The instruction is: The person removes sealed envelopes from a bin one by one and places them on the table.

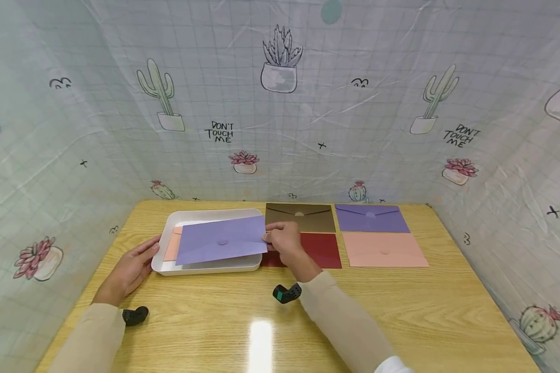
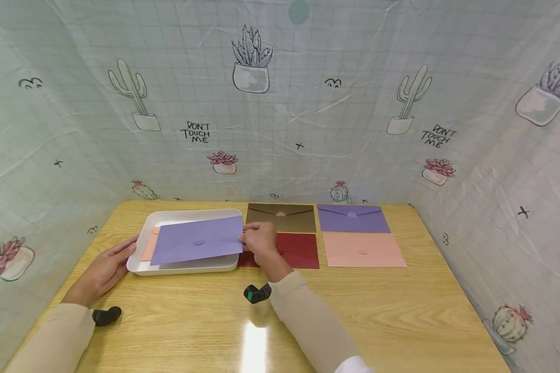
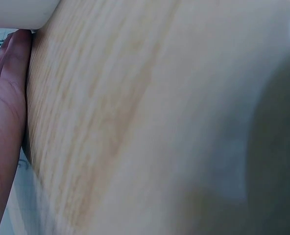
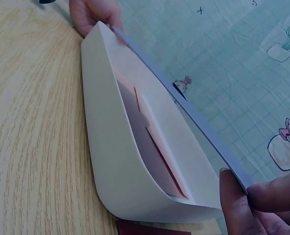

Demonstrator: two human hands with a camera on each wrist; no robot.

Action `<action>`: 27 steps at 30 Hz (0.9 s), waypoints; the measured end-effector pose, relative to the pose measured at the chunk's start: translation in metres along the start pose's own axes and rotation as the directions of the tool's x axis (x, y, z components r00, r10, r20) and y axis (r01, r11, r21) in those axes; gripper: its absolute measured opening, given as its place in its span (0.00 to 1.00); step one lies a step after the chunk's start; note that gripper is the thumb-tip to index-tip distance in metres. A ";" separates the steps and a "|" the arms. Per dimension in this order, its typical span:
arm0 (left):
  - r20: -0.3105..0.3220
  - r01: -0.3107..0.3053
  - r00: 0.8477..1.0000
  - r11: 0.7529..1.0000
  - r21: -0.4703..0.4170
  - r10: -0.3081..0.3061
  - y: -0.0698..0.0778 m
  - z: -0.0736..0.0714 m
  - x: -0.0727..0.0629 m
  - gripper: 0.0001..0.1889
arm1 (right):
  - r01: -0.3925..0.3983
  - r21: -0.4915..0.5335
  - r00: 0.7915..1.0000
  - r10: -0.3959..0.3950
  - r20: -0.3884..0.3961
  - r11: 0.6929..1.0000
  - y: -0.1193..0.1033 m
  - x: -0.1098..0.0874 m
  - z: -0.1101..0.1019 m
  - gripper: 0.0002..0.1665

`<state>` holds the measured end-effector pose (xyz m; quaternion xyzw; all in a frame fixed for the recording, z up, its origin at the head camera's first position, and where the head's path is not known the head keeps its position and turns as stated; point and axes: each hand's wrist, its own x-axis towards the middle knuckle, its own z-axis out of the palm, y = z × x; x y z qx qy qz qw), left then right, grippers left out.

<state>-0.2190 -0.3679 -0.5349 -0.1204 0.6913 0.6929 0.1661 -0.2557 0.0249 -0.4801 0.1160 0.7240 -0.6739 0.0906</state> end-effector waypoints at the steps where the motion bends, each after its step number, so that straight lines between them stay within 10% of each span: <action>1: 0.000 0.000 1.000 1.000 0.003 0.000 0.000 0.000 0.000 0.39 | 0.000 0.005 1.000 0.000 0.002 1.000 0.000 0.000 -0.001 0.14; 27: 0.019 -0.026 0.999 1.000 -0.010 0.026 -0.004 0.000 -0.004 0.43 | 0.015 -0.022 1.000 -0.015 0.001 1.000 0.001 -0.008 -0.031 0.14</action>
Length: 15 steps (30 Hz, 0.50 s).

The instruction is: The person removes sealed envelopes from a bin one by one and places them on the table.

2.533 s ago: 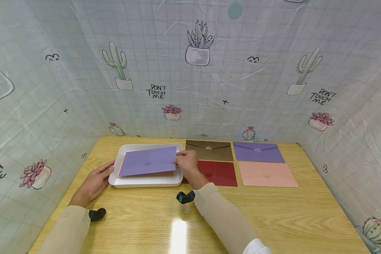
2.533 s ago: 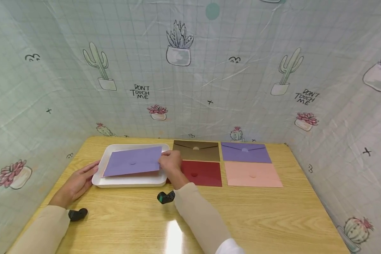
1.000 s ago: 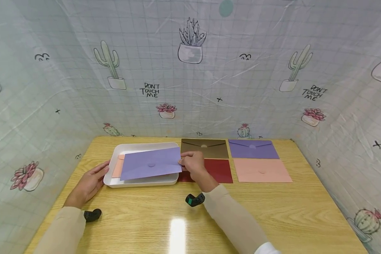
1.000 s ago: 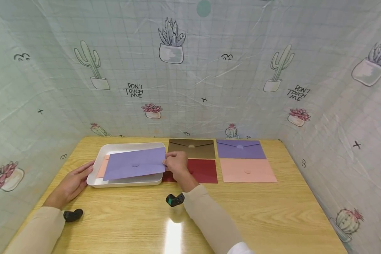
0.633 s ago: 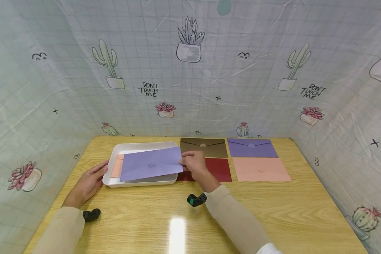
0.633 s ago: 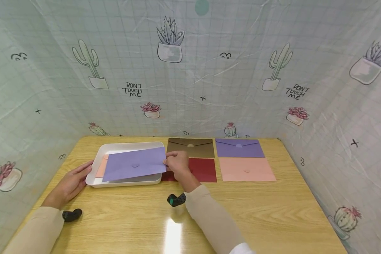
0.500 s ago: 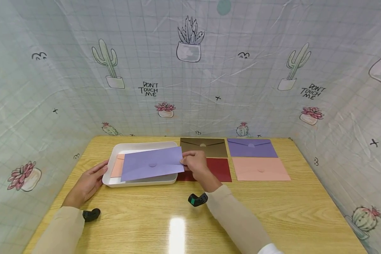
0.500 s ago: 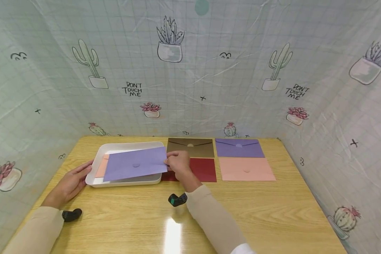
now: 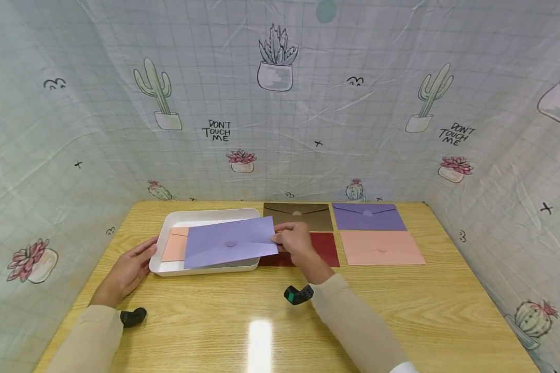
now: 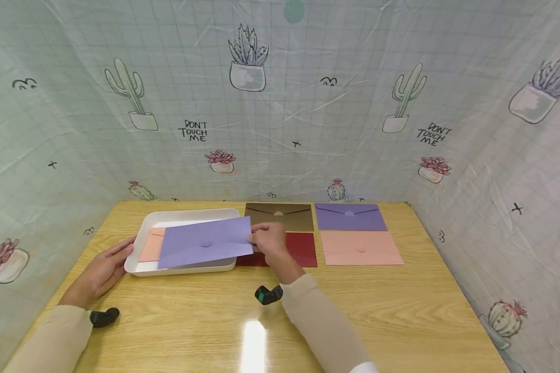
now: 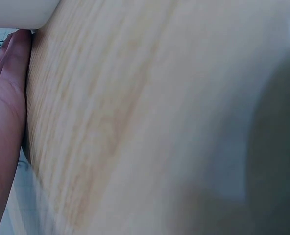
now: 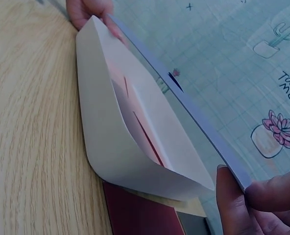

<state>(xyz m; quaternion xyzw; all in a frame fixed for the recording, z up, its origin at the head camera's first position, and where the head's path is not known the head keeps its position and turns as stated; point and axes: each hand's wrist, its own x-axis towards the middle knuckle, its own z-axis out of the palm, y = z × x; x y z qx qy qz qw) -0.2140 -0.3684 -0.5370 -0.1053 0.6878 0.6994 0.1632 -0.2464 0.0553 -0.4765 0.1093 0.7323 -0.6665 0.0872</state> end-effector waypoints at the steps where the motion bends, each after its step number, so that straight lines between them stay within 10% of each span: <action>1: -0.001 -0.002 1.000 1.000 -0.004 0.002 0.000 0.000 0.000 0.43 | 0.000 -0.006 1.000 0.000 -0.004 1.000 0.000 0.000 -0.002 0.14; 15: -0.032 0.006 0.999 1.000 0.009 -0.005 -0.002 0.003 -0.001 0.44 | -0.010 -0.031 1.000 0.010 -0.009 0.999 0.004 -0.004 -0.025 0.15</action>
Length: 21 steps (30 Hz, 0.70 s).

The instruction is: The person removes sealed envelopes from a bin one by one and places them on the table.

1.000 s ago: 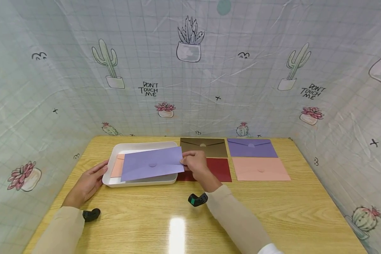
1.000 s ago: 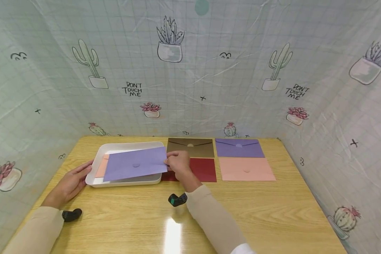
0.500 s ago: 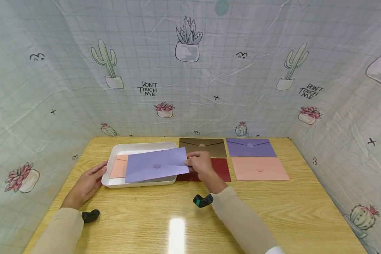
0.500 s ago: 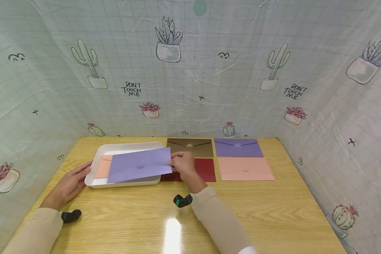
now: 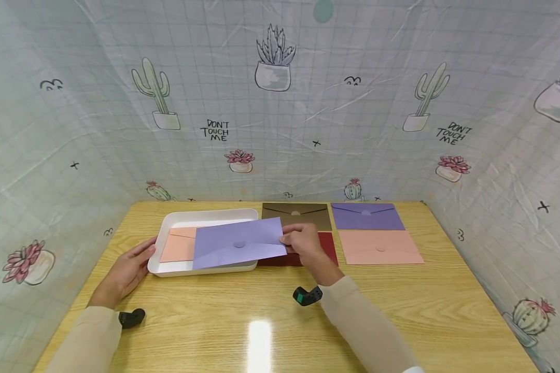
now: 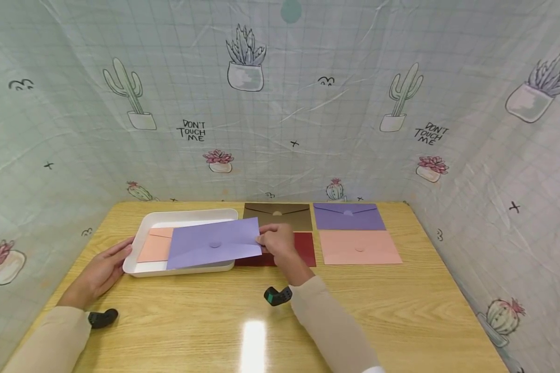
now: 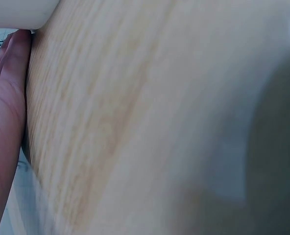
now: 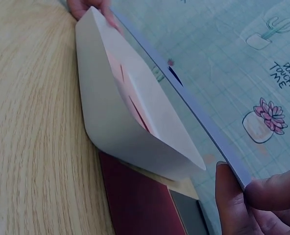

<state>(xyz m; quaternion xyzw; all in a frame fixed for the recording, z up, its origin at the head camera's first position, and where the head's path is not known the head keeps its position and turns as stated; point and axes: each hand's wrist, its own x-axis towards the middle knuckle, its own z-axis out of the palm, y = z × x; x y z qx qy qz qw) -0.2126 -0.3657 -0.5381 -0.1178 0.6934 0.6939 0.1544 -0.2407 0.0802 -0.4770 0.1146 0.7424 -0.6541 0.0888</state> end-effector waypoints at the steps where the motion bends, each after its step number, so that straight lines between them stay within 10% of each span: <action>1: -0.001 0.002 1.000 1.000 -0.002 -0.002 0.000 0.000 0.000 0.43 | -0.002 -0.001 1.000 0.002 0.000 1.000 0.000 0.000 -0.001 0.15; 21: 0.017 -0.006 1.000 1.000 -0.014 0.006 0.002 0.002 -0.002 0.44 | -0.017 -0.028 0.999 0.016 -0.027 0.999 0.007 0.003 -0.021 0.15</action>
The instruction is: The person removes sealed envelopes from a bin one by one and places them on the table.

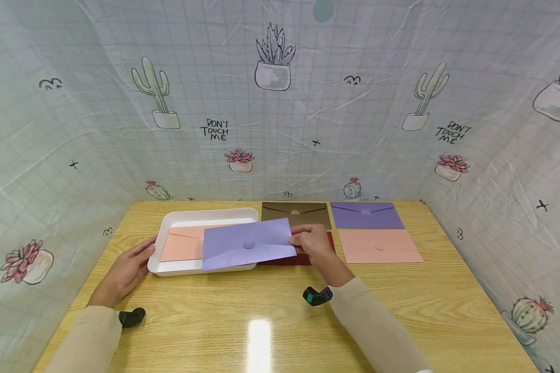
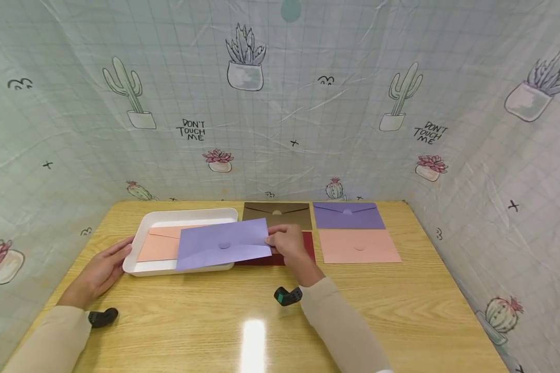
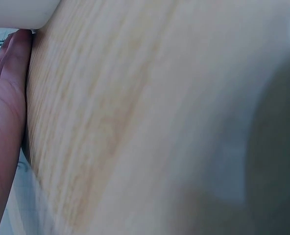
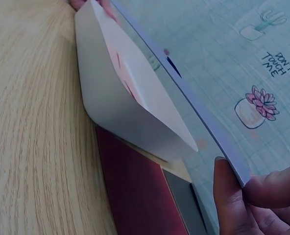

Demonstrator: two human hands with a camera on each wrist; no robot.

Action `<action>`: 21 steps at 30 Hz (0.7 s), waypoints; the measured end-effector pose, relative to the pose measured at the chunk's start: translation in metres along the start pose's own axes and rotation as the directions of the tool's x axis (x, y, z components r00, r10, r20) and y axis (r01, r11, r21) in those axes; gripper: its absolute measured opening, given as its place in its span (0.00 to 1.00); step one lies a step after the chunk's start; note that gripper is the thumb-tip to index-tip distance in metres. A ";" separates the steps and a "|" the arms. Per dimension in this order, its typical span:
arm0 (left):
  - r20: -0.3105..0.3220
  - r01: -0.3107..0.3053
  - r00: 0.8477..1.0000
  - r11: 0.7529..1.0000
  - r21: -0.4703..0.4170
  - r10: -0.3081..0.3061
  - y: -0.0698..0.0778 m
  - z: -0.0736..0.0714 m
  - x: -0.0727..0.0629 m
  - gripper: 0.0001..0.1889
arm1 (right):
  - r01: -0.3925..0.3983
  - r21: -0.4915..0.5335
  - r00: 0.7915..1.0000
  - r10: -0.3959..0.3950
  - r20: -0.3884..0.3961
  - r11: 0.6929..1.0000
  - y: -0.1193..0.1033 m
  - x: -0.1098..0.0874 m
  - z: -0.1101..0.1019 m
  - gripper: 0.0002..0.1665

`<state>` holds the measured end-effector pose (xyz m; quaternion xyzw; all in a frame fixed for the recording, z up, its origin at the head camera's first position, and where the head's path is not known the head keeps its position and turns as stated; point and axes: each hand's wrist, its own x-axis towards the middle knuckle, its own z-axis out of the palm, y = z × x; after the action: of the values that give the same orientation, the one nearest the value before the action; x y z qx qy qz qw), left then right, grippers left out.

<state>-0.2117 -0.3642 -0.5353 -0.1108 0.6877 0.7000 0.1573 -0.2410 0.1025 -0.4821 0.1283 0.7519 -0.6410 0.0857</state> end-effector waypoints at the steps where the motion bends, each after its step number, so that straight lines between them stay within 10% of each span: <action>1: 0.002 -0.001 1.000 1.000 0.001 0.001 0.000 0.000 0.000 0.44 | 0.002 0.003 1.000 -0.002 0.000 1.000 0.001 0.000 -0.001 0.15; 21: 0.006 -0.006 1.000 1.000 -0.016 0.006 -0.003 -0.001 -0.001 0.44 | -0.010 -0.003 1.000 0.010 -0.006 1.000 0.010 -0.003 -0.031 0.17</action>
<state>-0.2100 -0.3648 -0.5381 -0.1078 0.6820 0.7062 0.1564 -0.2338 0.1347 -0.4851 0.1338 0.7525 -0.6390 0.0870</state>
